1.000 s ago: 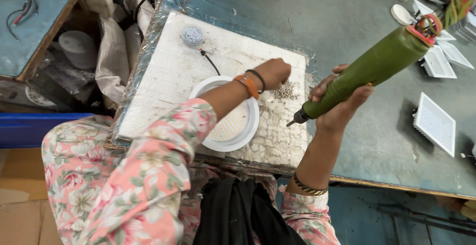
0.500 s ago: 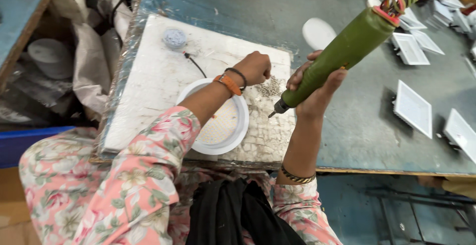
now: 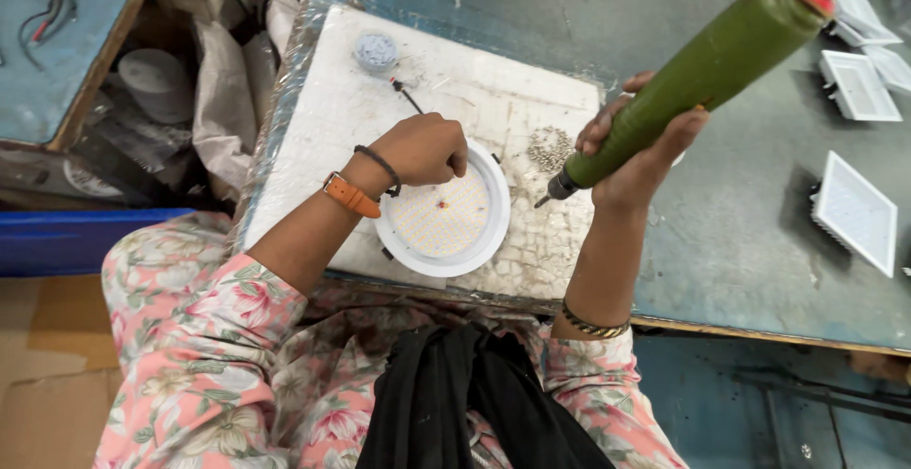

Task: The person assembles a circular LED light fixture by securing components with a green power drill. They place the fixture on a work surface, drill screws into the base, and attach a wire connector to the back.

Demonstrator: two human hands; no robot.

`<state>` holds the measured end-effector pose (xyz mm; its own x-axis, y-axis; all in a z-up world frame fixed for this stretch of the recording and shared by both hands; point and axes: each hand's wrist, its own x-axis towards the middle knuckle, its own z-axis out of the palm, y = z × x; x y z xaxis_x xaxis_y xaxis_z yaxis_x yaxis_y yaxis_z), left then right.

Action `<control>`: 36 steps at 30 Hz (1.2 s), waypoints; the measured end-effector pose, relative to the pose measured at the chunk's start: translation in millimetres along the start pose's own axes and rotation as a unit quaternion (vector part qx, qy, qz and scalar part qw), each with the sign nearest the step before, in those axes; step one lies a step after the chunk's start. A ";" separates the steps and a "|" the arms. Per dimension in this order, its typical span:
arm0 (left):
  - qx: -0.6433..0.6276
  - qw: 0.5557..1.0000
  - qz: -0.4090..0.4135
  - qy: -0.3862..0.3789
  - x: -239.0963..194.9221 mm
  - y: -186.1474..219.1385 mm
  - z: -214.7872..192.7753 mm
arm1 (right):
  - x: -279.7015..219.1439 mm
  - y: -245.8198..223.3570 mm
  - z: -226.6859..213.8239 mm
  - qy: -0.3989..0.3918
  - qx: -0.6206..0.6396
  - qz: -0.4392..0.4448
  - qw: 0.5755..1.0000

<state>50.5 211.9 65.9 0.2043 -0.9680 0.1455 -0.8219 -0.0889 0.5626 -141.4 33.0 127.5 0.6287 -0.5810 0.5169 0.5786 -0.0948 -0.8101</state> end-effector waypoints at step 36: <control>-0.067 0.953 0.041 0.292 -74.2 9.6 3.9 | 18.7 13.4 92.9 -0.062 0.097 -0.035 0.993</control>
<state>25.4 282.0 57.3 0.4352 -0.6719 0.5993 -0.7802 0.0508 0.6235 -73.6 95.9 151.9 0.6350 -0.4741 0.6099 0.7049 0.0326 -0.7085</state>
